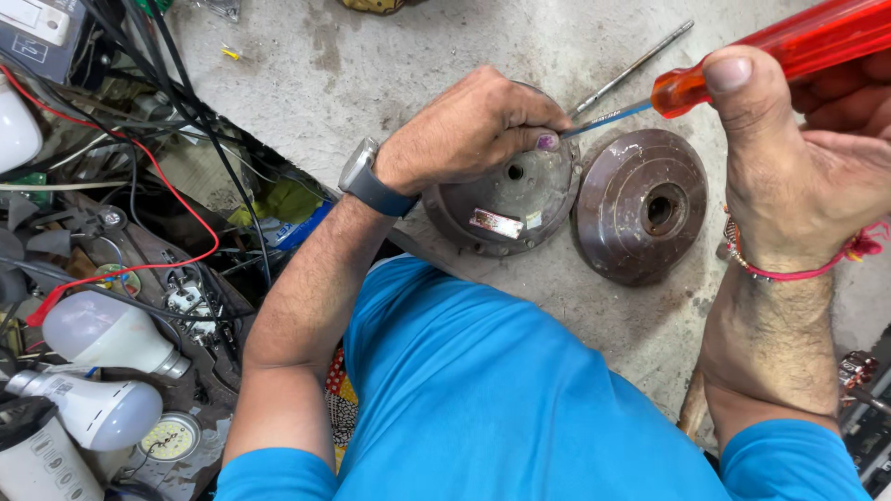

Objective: The person sits on the floor and uses a hammer and screwdriver to disassemble and reassemble two circular metal components. They remove screws, separate the parts, and then use a hammer to press a bearing into one of the components before rejoining the assembly.

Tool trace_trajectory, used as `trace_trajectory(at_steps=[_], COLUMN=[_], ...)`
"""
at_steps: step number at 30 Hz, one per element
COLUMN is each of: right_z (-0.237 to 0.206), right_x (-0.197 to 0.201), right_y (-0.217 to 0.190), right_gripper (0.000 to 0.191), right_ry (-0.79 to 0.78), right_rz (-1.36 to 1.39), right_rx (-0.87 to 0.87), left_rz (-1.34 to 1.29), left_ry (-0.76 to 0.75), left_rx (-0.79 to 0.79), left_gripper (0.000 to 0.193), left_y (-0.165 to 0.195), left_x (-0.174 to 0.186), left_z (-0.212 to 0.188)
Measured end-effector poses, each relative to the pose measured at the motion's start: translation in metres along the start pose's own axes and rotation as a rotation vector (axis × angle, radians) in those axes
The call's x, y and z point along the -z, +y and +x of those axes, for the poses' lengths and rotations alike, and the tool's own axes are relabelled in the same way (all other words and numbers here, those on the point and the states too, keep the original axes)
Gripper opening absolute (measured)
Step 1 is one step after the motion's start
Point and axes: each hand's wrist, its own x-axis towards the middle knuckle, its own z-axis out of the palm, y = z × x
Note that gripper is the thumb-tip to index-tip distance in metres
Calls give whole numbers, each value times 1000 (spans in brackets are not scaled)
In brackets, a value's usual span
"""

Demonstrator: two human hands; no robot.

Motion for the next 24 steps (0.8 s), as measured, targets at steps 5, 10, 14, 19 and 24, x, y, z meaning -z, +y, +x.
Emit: trace_trajectory(at_steps=[5, 10, 14, 19, 24], right_z=[-2, -14, -25, -17, 79], right_x=[-2, 5, 5, -28, -58], right_y=[11, 12, 9, -1, 5], right_gripper=[27, 26, 25, 27, 35], right_ry=[-25, -25, -59, -52, -867], right_rz=[3, -138, -150, 404, 1234], right_rx=[15, -40, -16, 93, 326], left_rz=[19, -9, 27, 15, -27], left_ry=[9, 38, 29, 43, 130], left_rx=[-3, -30, 39, 33, 33], left_gripper=[21, 20, 20, 20, 26], left_y=[-7, -6, -2, 3, 16], left_x=[-1, -1, -3, -3, -1], left_z=[-3, -5, -10, -17, -21])
